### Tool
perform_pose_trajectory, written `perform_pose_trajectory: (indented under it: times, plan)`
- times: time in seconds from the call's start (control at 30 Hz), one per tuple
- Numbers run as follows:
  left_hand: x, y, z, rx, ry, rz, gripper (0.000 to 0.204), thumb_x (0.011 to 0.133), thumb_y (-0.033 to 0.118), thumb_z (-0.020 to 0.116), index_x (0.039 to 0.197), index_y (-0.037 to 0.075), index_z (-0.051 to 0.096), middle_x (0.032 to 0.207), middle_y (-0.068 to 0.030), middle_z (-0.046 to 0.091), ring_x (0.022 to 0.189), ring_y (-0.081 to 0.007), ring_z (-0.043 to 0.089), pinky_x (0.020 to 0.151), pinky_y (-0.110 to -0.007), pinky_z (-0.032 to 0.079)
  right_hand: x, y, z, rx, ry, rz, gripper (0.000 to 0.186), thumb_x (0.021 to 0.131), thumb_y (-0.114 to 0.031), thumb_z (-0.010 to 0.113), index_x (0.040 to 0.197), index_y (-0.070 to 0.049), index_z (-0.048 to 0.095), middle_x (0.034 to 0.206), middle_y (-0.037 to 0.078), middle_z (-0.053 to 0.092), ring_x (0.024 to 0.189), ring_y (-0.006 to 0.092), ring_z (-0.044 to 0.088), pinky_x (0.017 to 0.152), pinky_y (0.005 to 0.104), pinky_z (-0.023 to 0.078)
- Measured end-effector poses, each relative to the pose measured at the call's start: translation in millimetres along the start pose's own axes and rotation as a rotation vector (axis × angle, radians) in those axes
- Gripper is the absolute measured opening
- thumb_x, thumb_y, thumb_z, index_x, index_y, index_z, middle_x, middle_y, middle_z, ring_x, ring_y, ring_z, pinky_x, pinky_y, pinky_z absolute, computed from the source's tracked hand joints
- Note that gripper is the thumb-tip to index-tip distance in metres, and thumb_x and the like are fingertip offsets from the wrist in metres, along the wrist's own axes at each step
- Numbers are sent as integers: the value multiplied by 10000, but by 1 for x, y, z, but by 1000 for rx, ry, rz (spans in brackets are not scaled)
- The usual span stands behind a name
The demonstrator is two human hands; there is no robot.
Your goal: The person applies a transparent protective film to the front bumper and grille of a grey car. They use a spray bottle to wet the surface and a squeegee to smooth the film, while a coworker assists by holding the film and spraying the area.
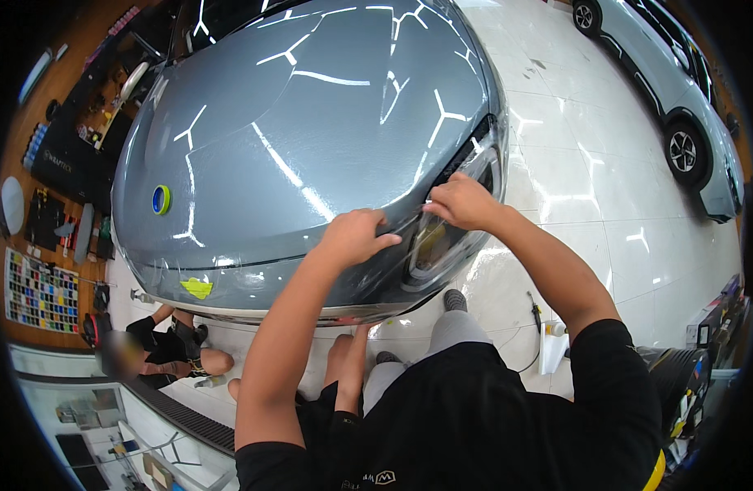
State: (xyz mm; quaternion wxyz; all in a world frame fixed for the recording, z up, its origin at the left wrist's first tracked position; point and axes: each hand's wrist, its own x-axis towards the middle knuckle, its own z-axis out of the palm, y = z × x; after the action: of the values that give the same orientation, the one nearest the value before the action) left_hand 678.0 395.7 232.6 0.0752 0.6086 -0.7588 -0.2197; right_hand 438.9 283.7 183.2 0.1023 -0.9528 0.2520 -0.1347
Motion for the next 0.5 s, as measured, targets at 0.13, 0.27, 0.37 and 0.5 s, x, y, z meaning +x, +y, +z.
perform_pose_trajectory:
  times: [0.13,0.27,0.37,0.5]
  plan:
    - [27,0,26,119,135,94,324,905,358,572,838,42,607,784,-162,631,749,-374,603,672,-461,470,16,-5,12,56,47,1,369,916,-395,535,745,-68,549,723,119,622,674,353,592,652,446,459]
    - [38,-12,35,280,178,192,329,924,335,551,762,48,551,715,-137,611,650,-361,602,570,-453,464,11,8,4,49,276,-160,368,888,-383,590,693,-81,514,624,94,566,572,311,540,653,384,411]
    - [44,-9,40,337,183,271,338,925,334,550,735,55,536,684,-124,603,605,-345,598,525,-442,456,-10,22,30,25,318,-128,347,874,-355,615,669,-96,511,601,73,552,556,282,528,661,358,392]
    - [54,-3,34,388,140,315,345,929,333,546,715,63,537,666,-112,602,592,-333,599,505,-432,454,-20,29,31,-37,289,-85,329,906,-375,564,707,-112,559,605,48,594,589,258,578,673,367,426]
